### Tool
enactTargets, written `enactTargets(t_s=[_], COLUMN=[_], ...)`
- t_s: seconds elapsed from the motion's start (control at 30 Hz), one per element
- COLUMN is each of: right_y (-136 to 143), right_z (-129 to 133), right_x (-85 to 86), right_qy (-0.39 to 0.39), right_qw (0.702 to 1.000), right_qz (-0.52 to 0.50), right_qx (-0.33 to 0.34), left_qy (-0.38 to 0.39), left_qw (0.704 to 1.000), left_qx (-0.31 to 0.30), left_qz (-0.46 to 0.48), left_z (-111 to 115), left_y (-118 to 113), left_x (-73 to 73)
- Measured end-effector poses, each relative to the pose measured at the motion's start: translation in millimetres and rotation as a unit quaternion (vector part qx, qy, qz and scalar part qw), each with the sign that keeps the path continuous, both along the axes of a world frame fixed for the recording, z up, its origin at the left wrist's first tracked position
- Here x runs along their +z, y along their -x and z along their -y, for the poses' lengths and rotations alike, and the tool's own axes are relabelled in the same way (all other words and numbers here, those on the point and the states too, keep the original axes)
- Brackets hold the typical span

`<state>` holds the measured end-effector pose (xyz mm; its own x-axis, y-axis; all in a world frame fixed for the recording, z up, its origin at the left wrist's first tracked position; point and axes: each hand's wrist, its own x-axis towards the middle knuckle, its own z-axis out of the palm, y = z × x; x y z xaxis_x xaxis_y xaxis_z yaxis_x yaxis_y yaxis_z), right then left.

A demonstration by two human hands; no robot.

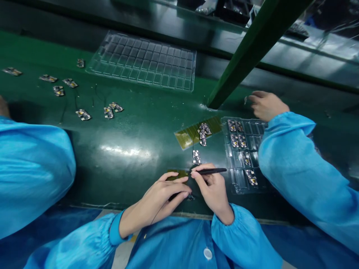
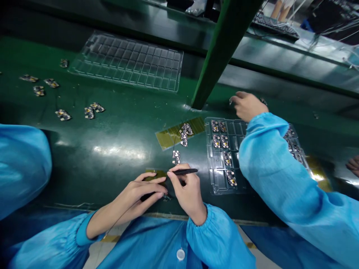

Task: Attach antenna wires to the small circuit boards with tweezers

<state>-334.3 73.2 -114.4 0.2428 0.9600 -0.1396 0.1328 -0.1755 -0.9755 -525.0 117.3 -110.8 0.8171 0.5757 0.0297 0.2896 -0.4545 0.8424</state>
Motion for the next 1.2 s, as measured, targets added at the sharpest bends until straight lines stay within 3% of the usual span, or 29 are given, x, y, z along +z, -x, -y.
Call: enactTargets(t_s=[1.2], right_y=[1.5], right_z=[-5.4], right_x=[5.9], right_qy=[0.017], right_qw=[1.0], right_qz=[-0.022], right_qx=[-0.008], left_qy=[0.002], left_qw=[1.0], left_qx=[-0.008], left_qz=[0.014], left_z=[-1.1], left_y=[-0.2], left_x=[-2.0])
